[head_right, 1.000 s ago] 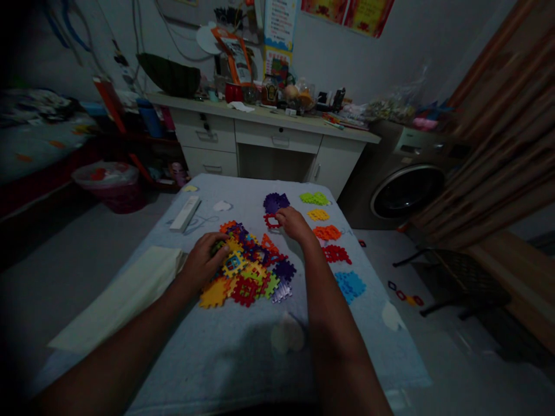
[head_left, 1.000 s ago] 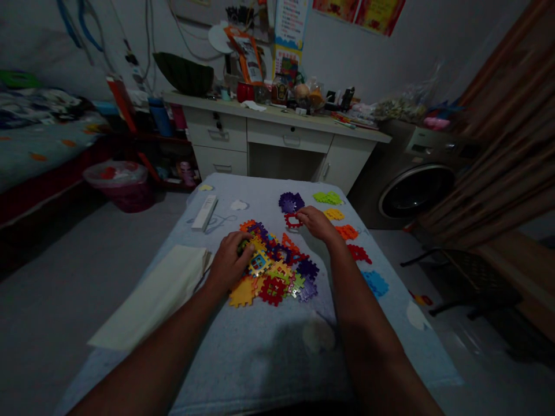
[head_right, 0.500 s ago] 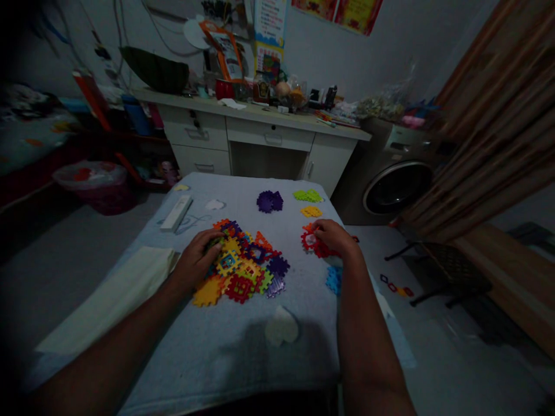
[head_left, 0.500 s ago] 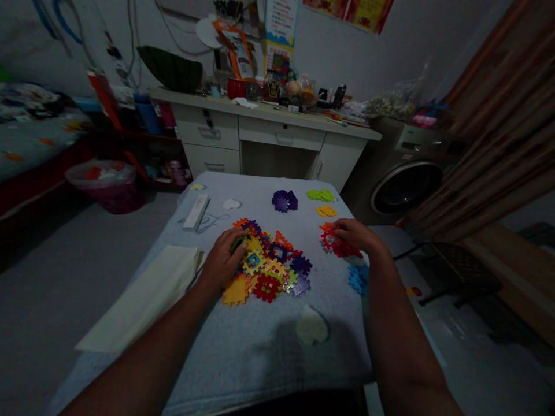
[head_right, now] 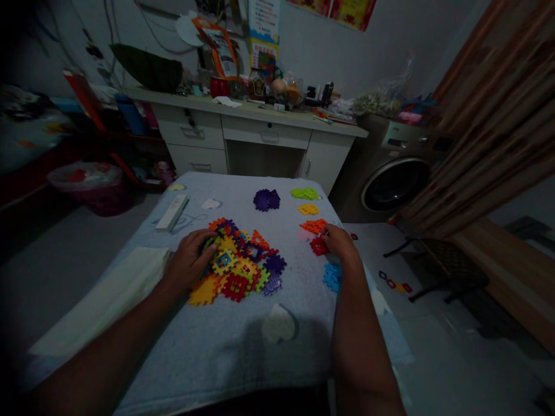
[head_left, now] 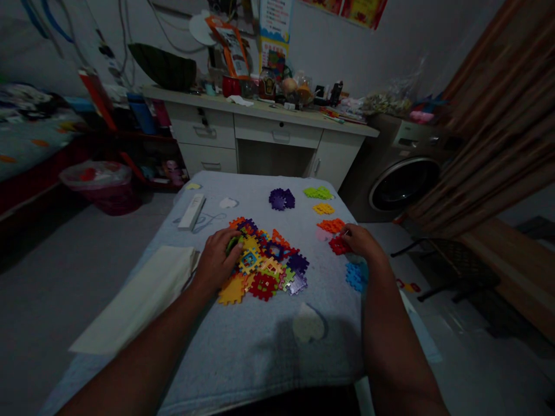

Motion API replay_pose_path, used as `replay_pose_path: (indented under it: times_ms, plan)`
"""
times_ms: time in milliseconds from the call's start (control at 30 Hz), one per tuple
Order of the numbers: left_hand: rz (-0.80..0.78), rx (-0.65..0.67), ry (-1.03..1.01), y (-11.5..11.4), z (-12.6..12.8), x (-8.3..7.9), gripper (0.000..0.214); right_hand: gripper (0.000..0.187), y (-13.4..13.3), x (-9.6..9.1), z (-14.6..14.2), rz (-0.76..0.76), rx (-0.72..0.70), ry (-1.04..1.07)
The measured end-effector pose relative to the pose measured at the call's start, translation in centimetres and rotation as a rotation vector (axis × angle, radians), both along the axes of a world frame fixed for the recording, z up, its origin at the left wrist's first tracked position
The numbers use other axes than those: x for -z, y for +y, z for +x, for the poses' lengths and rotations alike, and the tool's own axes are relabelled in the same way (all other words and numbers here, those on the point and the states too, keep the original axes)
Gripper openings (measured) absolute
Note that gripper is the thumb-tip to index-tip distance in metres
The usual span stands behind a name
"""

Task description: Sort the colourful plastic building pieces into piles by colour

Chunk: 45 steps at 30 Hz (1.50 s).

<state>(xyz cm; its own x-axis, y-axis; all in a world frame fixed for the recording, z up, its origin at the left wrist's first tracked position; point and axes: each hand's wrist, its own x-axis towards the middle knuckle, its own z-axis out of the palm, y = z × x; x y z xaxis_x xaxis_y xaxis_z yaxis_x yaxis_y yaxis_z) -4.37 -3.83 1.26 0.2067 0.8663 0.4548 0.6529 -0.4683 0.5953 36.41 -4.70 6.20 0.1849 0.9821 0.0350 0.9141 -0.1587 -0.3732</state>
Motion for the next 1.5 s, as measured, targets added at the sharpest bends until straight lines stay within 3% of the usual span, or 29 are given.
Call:
replay_pose_path:
  times_ms: [233,367,533,700,1100,1367,1500]
  plan:
    - [-0.019,-0.016,0.063,0.0,0.0,0.3,0.036,0.016,0.7,0.3,-1.9,0.184,0.033,-0.118]
    - [-0.037,0.006,0.07,-0.2,0.1,0.3,0.038,0.015,1.1,0.7,-5.6,0.223,-0.169,-0.01]
    - [-0.06,0.035,0.066,-0.5,0.3,-0.1,0.04,0.019,1.2,2.6,-11.0,0.197,-0.457,0.124]
    - [-0.066,0.078,0.058,-0.7,0.4,-0.2,0.038,0.024,1.2,4.0,-13.3,0.152,-0.577,0.117]
    - [-0.066,0.12,0.033,-0.9,0.6,0.0,0.043,0.036,1.3,4.4,-13.4,0.1,-0.591,0.125]
    - [-0.059,0.08,0.007,-0.7,0.6,0.0,0.041,0.032,1.4,4.6,-12.4,0.151,-0.403,0.12]
    - [-0.06,0.04,-0.007,-0.4,0.5,0.2,0.038,0.025,1.5,4.6,-12.0,0.214,-0.373,0.191]
